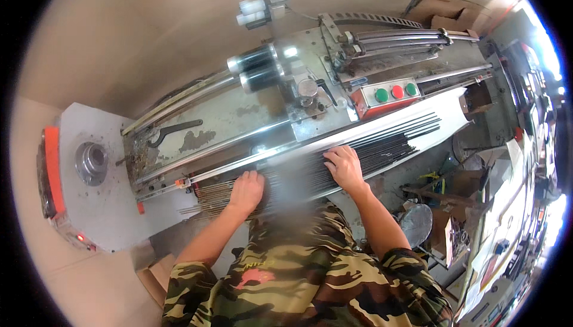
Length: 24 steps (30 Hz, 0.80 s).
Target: The person feeds metal rods into a processing machine, monitors the automated feed and rotation, and occasionally clears debris by hand or with a small tool before placing a finished rod into a cardboard box.
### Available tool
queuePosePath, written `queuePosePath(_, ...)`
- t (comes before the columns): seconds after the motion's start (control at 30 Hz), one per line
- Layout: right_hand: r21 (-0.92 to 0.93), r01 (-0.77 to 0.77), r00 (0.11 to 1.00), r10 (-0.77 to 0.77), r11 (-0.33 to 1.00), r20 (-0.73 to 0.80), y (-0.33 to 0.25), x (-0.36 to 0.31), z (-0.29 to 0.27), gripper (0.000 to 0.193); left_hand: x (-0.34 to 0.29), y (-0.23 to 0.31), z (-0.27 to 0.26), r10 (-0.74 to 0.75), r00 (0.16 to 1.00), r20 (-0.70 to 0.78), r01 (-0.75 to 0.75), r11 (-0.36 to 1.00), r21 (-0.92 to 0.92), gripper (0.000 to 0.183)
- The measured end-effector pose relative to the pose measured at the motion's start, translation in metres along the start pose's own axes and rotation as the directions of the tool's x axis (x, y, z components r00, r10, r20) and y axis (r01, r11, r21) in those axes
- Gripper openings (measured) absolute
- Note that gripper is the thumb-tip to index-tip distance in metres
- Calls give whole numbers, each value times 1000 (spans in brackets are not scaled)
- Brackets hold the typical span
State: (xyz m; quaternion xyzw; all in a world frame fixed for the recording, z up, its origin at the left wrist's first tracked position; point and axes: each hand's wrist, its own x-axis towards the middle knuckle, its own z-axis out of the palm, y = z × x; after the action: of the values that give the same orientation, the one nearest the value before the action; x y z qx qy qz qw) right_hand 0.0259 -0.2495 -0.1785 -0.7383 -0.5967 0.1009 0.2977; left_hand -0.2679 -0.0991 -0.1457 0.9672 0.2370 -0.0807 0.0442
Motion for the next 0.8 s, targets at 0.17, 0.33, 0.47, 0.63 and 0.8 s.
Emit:
queuePosePath(0.17,12,95,992,-95,995,87,21,4,-3,22,8,21,-6,-94,992,83,84,990,111,9)
queuePosePath(0.33,60,190,978,-194,980,74,29,4,-7,22,6,28,-12,-105,988,111,89,986,144,8)
queuePosePath(0.47,28,228,962,-230,973,147,26,10,-14,19,-2,22,-50,-54,996,66,46,992,119,8)
queuePosePath(0.63,30,56,888,-63,998,455,-13,46,-54,14,2,-18,-108,-106,954,279,108,994,8,16)
queuePosePath(0.8,-101,260,831,-169,960,530,-75,135,-124,17,83,-140,-137,-268,919,290,381,408,-830,43)
